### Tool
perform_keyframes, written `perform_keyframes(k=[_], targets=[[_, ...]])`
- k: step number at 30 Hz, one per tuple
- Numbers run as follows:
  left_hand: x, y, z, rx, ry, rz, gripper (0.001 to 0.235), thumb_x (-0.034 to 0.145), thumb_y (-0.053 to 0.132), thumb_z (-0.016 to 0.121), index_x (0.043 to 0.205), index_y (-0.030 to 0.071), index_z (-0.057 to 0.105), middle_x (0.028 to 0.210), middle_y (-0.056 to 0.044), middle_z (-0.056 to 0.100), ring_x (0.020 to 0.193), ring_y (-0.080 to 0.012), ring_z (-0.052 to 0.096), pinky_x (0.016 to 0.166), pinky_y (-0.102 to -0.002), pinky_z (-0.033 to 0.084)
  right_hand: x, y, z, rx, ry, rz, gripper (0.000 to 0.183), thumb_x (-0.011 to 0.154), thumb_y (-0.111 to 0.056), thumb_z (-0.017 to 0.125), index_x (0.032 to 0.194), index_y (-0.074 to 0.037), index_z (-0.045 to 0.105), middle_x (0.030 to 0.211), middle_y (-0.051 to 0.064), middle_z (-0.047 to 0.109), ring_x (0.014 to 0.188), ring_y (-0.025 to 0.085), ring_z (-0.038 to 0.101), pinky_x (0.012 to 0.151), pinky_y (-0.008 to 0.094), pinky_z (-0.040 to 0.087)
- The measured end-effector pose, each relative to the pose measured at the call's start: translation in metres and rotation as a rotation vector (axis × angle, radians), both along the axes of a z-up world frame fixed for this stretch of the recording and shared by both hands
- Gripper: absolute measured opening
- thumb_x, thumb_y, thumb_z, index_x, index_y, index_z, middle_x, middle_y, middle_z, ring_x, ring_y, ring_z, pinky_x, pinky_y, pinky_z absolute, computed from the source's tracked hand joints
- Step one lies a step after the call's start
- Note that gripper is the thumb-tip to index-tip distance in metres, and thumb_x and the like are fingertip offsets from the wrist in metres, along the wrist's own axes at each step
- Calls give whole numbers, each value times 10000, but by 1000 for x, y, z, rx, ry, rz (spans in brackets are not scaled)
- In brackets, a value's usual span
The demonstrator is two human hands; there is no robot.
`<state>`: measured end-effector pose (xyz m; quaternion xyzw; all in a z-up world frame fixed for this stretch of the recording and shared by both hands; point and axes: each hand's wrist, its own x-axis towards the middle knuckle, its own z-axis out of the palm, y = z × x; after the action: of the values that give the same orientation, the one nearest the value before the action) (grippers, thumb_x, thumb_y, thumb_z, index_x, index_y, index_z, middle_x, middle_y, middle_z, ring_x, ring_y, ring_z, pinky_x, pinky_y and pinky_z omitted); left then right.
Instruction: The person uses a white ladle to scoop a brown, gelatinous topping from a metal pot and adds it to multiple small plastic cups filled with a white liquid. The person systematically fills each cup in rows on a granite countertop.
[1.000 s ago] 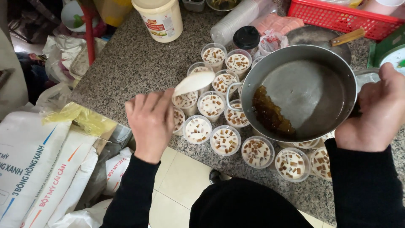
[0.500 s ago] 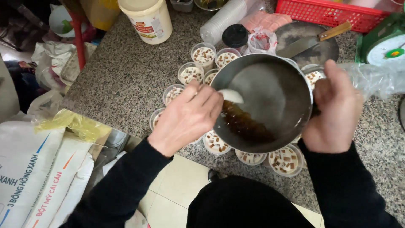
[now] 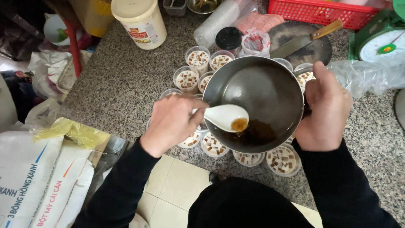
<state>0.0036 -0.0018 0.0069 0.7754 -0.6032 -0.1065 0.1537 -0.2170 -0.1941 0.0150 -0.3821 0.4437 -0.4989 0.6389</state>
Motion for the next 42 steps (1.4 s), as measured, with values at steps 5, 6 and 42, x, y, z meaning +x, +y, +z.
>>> perform_keyframes(k=[5,6,42], targets=[[9,-1,-1,-74,123,167,312,1087,254,606,1209,331,883,1389,-58,858,442,-36,621,391,-237,411,-3,-3,1,37,-45,-35,672,1140,-236,771,742,-260,230,686,-67,145,635,91,133,607,375,98],[10,-1,5,-74,121,168,312,1087,254,606,1209,331,883,1389,-58,858,442,-36,621,391,-237,411,-5,-8,-3,37,-48,-33,672,1140,-236,771,742,-260,230,686,-67,145,635,91,133,607,375,98],[69,-15,-50,-471,-895,141,303,1045,398,903,1300,239,858,1049,19,827,922,-148,670,863,-341,434,-72,-68,-35,-194,-109,-285,698,1230,-209,791,767,-280,273,628,-81,203,572,63,152,563,369,97]])
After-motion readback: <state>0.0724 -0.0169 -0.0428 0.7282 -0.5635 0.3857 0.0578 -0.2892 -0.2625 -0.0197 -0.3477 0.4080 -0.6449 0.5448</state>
